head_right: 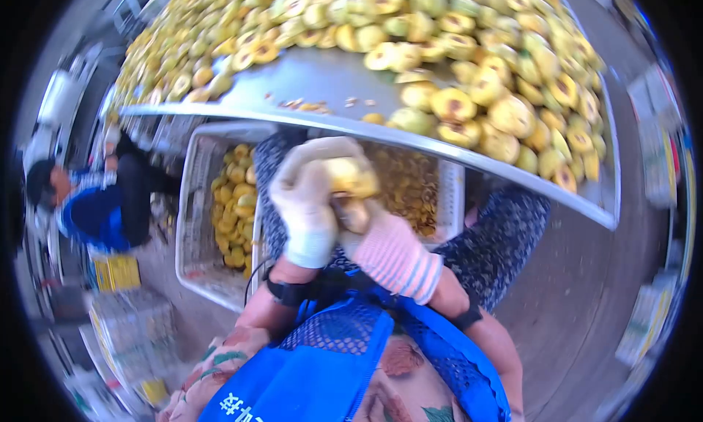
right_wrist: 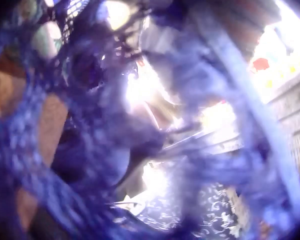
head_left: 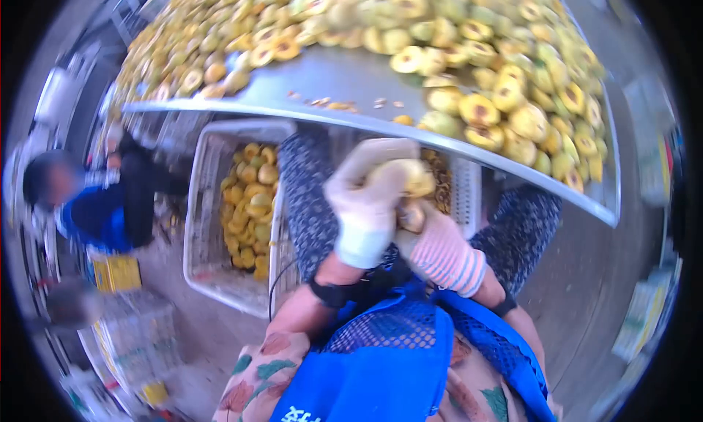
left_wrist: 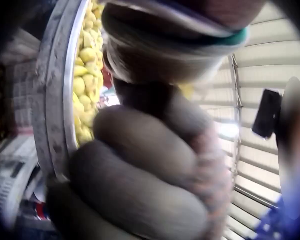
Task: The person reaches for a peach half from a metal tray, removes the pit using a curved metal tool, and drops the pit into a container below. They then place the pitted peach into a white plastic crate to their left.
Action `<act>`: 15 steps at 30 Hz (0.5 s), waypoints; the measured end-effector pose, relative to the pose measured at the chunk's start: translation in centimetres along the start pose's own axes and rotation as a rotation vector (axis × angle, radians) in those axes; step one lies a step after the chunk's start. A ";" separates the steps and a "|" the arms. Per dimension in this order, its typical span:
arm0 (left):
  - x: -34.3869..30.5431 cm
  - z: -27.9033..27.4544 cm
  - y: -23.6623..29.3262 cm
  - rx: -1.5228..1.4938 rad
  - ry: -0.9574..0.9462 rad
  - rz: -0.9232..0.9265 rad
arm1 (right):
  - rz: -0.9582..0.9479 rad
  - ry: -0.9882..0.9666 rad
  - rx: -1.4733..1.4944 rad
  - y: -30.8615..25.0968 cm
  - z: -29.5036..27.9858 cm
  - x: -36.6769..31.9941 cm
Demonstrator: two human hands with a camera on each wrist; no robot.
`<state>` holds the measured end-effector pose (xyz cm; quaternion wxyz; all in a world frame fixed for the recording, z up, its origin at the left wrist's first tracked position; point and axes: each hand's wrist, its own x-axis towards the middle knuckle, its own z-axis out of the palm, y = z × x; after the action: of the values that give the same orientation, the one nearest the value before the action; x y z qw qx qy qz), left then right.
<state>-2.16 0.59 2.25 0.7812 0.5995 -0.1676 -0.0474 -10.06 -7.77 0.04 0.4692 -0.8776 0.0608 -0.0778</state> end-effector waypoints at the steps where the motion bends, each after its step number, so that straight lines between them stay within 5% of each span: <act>1: -0.3 0.5 0.3 0.019 0.093 -0.028 | 0.088 -0.042 -0.041 -0.6 -0.1 0.0; 2: -0.4 0.1 -0.1 0.019 0.053 -0.043 | 0.173 -0.077 -0.090 -0.6 -0.2 0.1; 4: -0.5 -0.3 0.4 0.000 0.026 -0.088 | -0.183 -0.220 -0.366 1.4 -0.3 -0.3; 5: 0.3 -1.1 0.2 0.114 -0.076 0.260 | -0.610 -0.204 -0.489 0.3 -1.7 0.5; 6: 1.2 -1.8 -0.1 0.233 -0.191 0.605 | -0.622 -0.220 -0.492 -0.7 -2.2 0.5; 8: 1.6 -2.3 0.3 0.213 -0.263 0.522 | 0.499 -0.476 0.724 -1.9 -2.9 0.3; 10: 1.6 -2.7 0.7 0.180 -0.372 0.444 | 0.627 -0.622 0.914 -1.1 -1.9 0.6; 12: 0.8 -2.3 1.3 -0.070 -0.250 -0.146 | 0.857 -0.860 1.327 0.6 -1.7 0.6; 13: 0.6 -2.2 1.2 -0.152 -0.211 -0.165 | 0.838 -0.775 1.335 0.7 -1.6 0.4; 15: 0.8 -2.6 -0.2 -0.321 -0.174 -0.199 | 0.029 -0.343 0.616 -0.3 0.6 0.5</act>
<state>-0.54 2.70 1.64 0.8407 0.4746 -0.1650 -0.2020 -9.48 -7.21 -0.04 0.7163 -0.6942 -0.0326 0.0626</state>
